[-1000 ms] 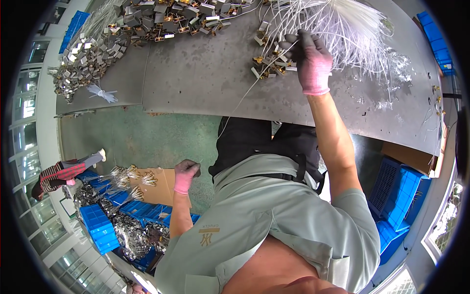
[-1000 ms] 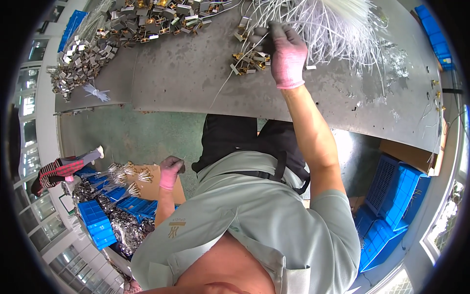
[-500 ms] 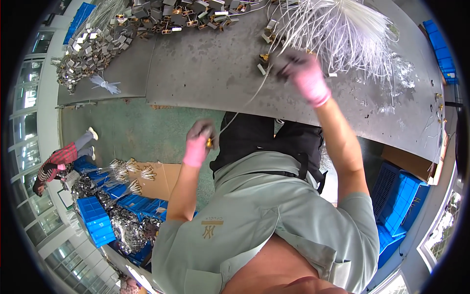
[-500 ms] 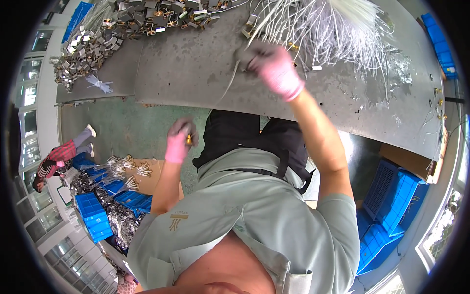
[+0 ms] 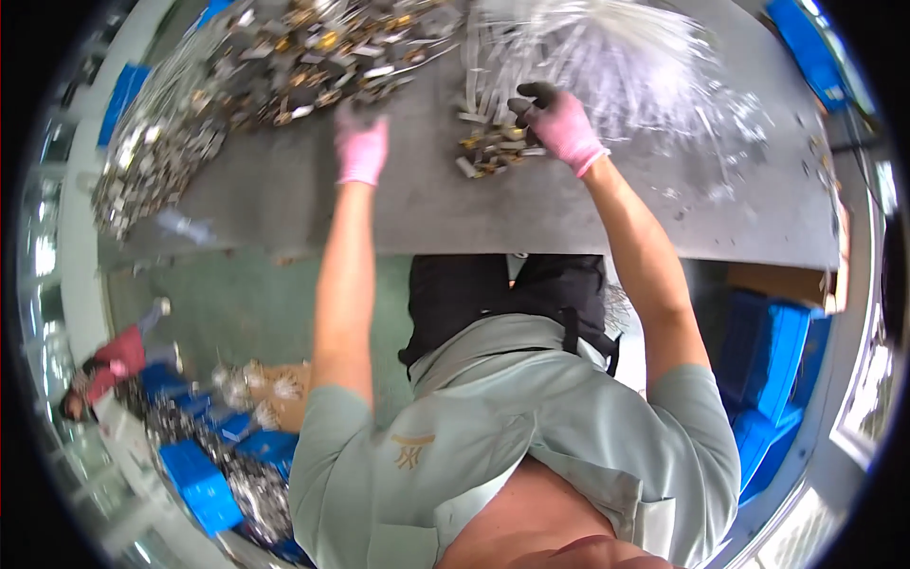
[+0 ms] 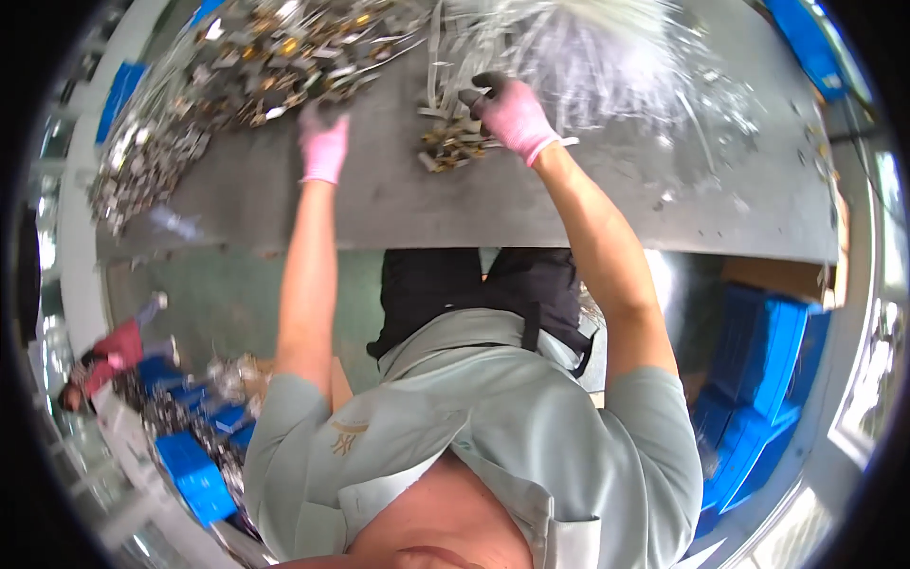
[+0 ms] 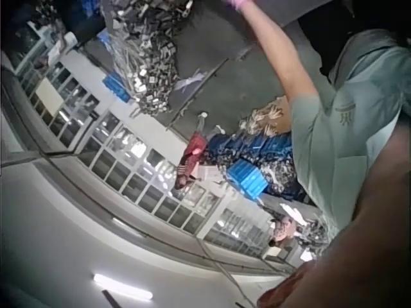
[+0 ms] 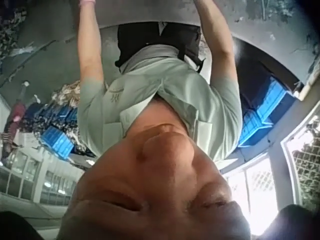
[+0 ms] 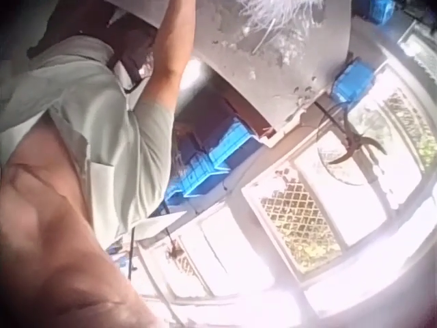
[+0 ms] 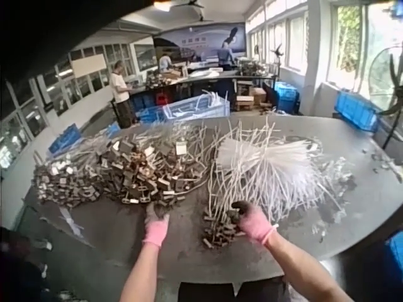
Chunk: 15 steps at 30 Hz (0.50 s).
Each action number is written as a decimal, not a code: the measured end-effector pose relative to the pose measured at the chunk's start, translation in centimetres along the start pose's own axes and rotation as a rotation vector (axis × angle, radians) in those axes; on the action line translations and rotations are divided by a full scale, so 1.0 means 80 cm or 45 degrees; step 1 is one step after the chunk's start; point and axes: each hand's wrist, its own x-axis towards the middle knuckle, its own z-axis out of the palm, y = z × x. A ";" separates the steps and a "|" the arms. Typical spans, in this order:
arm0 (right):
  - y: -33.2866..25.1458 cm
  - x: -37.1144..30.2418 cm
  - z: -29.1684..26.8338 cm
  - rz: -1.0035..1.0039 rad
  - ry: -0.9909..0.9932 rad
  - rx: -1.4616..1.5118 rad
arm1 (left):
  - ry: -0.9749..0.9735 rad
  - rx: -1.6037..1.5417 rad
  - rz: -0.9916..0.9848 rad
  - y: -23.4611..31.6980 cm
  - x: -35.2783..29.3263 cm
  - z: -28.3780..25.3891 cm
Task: The person assembles small electronic components onto wire bundles by hand at a production workbench.
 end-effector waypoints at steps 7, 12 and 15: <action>0.168 -0.034 -0.161 0.164 0.760 -0.247 | 0.090 0.033 -0.105 -0.054 0.063 0.043; 0.286 0.009 -0.252 0.676 0.578 -1.005 | 0.229 0.166 0.068 -0.086 0.062 0.030; 0.281 0.003 -0.261 0.577 0.414 -1.201 | -0.164 0.060 -0.305 -0.035 0.028 0.007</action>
